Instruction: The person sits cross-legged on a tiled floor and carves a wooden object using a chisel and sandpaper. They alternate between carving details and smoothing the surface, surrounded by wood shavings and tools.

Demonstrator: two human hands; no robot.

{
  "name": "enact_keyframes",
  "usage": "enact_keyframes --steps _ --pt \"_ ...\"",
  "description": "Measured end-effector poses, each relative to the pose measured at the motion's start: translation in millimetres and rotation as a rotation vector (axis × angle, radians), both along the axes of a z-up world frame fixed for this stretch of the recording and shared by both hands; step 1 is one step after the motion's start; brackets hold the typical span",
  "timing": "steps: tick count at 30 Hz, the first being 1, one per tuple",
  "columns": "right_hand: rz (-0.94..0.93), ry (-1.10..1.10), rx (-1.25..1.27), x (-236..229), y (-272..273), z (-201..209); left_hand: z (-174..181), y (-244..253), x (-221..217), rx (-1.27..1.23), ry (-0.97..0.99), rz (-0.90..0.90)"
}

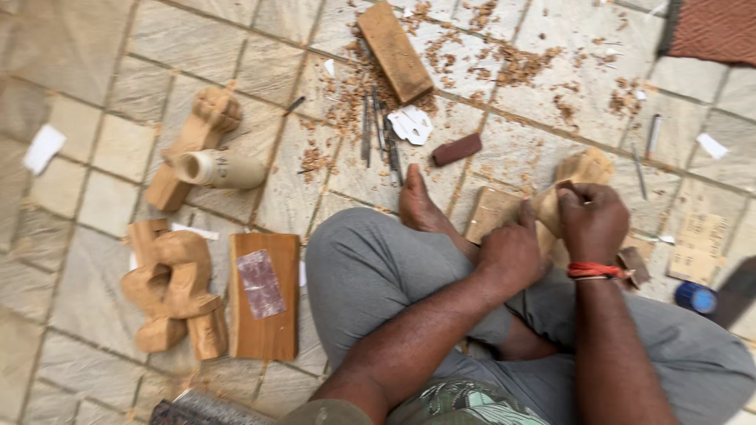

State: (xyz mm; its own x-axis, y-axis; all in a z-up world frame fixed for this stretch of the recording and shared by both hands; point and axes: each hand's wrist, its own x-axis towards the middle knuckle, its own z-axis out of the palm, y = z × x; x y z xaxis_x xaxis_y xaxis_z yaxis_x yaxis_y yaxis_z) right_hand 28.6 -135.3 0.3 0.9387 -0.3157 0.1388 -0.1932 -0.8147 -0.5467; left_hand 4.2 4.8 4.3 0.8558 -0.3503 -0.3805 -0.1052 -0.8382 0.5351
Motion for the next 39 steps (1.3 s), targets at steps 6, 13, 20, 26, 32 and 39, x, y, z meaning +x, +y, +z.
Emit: enact_keyframes --steps 6,13,20,26,32,39 --pt "-0.019 -0.037 0.025 -20.1 2.3 10.4 2.4 1.4 1.6 -0.020 0.017 -0.019" --pt "-0.038 0.018 0.015 -2.7 8.3 27.0 18.3 5.9 8.2 -0.010 0.081 -0.068" --pt "-0.073 0.067 0.031 7.7 6.8 14.9 13.1 4.1 7.6 -0.003 0.052 -0.087" --pt "-0.081 0.062 0.083 -1.2 7.2 17.8 14.4 6.3 12.1 0.006 0.088 -0.083" --pt "-0.071 0.031 -0.021 9.3 1.9 5.7 12.9 3.8 8.9 0.011 0.076 -0.090" --pt "-0.119 0.153 0.137 9.4 -14.8 0.1 20.0 5.6 12.1 0.027 0.066 -0.097"
